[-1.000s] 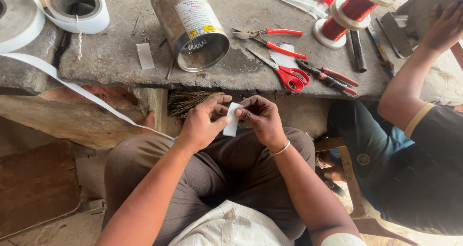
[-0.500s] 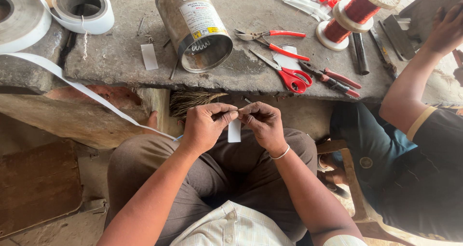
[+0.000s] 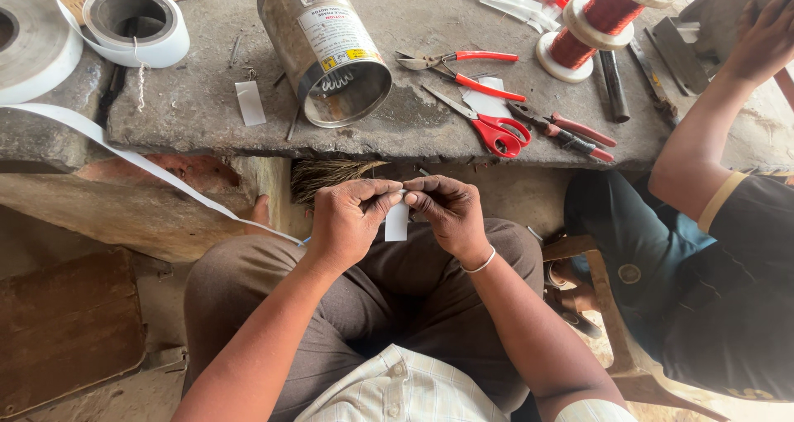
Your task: The person cuts a strip of white tape, wraps it around a small metal pin, and places the assembly into a metal can. This process is repeated multiple times using scissors and a roll of tape.
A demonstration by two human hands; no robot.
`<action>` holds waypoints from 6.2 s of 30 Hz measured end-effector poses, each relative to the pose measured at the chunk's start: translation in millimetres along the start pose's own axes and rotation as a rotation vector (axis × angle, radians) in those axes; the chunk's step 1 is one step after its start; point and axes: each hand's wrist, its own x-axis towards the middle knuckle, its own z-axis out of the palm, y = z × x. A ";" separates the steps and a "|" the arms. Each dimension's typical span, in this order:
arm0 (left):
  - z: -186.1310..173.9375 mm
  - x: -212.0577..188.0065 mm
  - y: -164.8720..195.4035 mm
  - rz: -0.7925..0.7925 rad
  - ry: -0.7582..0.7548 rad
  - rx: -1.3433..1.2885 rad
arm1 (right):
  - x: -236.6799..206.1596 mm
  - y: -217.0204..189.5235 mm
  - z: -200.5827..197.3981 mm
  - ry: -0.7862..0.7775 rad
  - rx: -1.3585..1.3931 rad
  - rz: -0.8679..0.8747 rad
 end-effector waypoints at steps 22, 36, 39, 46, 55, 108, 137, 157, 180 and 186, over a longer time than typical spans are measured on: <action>3.6 -0.5 -11.1 -0.096 0.011 -0.076 | -2.3 -6.4 7.5 0.020 0.007 -0.017; 2.5 -0.3 -20.4 -0.184 -0.068 -0.144 | 1.0 1.4 -2.1 -0.151 0.122 0.063; 0.9 0.0 -28.5 -0.359 -0.136 -0.381 | 3.2 4.6 -5.4 -0.167 0.228 0.140; 3.2 -0.8 -37.0 -0.515 -0.148 -0.690 | 3.8 10.9 -1.8 -0.124 0.317 0.144; 7.0 -2.1 -39.7 -0.471 -0.145 -0.691 | 3.6 16.5 -3.8 -0.118 0.326 0.145; -21.7 1.6 -13.6 -0.181 -0.189 -0.434 | -14.0 -22.8 21.0 0.035 -0.218 -0.230; 0.1 -6.7 1.6 0.352 -0.011 0.556 | -2.0 1.6 13.9 0.021 -0.241 -0.028; -8.0 1.5 -2.8 0.174 0.145 0.388 | 10.5 12.1 -13.9 0.006 0.012 -0.012; 0.5 -2.5 1.7 0.210 0.019 0.644 | -4.3 -41.6 25.0 -0.075 -0.886 -0.543; -2.6 -3.4 -1.6 0.198 0.036 0.650 | -4.6 -39.5 31.4 -0.058 -0.907 -0.555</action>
